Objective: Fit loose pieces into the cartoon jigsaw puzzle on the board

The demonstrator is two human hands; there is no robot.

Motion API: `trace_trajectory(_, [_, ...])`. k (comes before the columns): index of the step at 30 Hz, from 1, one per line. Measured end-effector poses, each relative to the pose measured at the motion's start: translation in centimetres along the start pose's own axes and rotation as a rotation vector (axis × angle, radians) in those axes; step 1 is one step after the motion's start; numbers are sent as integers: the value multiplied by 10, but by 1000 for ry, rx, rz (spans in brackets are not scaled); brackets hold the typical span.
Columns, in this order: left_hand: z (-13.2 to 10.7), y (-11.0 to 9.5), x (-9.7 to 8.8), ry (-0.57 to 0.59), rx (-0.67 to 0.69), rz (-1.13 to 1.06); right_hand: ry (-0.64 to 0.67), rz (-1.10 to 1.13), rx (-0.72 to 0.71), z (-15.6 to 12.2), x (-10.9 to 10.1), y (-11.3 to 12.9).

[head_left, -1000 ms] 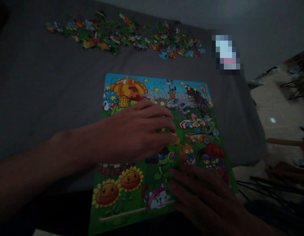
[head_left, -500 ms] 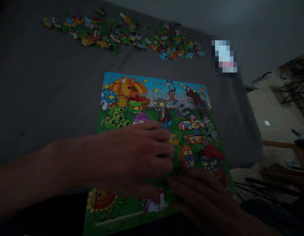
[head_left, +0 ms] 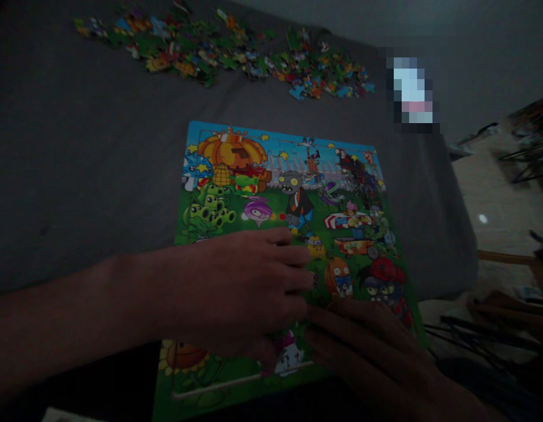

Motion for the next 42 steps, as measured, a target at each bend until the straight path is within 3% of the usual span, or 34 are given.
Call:
trace_trajectory(3, [-1,-2,-8,34,88,-45,-6,-12,-5,1,-1,1])
trace_trajectory(10, [-5,16,-31,-71,49,-35,-18,-46,-5,12,-2,1])
trace_trajectory(17, [-3,35,-35,-144,-108,63,-40,-47,39,14,-3,-2])
trace_trajectory(33, [-4,41,-40,-206,-139,75,-80,-61,28,18,-6,-6])
trace_trajectory(42, [-7,52,-43,-199,-214,121,-120,-35,-4,-2,-12,-9])
Point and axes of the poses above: each hand's wrist, its own z-axis towards the middle knuckle, its own x-axis out of the palm, y = z × x, the point moved 6 cm from there along z, towards the middle knuckle, and after that the axes turned 7 degrees about y, right-handed, at the moved point
